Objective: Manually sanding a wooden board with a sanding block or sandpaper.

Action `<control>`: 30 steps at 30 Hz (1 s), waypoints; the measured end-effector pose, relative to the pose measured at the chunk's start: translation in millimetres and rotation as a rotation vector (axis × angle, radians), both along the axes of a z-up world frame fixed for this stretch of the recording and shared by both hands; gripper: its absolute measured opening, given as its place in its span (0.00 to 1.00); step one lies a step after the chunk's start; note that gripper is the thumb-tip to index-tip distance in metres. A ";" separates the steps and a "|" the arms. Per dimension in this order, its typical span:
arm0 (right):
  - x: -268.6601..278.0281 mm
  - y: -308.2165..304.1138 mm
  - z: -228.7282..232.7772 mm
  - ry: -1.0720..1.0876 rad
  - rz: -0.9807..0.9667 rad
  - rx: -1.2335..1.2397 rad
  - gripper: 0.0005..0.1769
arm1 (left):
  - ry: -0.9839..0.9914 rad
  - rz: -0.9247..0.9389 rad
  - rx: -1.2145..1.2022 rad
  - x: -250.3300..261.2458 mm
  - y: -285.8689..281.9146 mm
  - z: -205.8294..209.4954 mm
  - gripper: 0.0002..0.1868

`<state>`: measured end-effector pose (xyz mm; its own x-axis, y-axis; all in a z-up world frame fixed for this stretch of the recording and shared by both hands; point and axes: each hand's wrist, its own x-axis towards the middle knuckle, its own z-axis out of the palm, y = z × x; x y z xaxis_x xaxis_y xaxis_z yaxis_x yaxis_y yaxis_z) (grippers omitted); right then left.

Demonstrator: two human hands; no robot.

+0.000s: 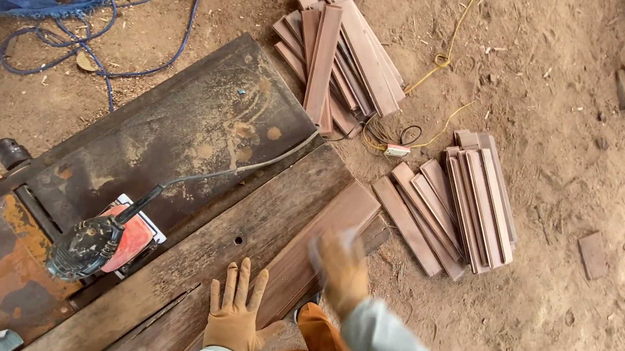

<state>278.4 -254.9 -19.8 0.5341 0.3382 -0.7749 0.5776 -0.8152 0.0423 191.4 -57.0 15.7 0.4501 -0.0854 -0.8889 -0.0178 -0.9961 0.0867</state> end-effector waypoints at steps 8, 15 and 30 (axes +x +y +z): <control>70.3 -54.1 -52.1 -0.393 -0.242 0.219 0.39 | -0.935 0.155 -0.274 -45.0 4.0 -65.5 0.61; -39.8 -8.8 -43.2 -0.094 0.273 0.050 0.55 | -0.077 0.007 -0.033 -0.1 4.5 2.1 0.58; 29.7 21.6 41.4 0.056 -0.187 -0.025 0.45 | -0.074 0.048 -0.041 -1.1 3.1 3.3 0.58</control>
<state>308.1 -233.3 21.7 0.5413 0.2176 -0.8122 0.4185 -0.9075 0.0358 190.2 -54.0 19.0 0.5186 -0.0980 -0.8494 0.0223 -0.9915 0.1280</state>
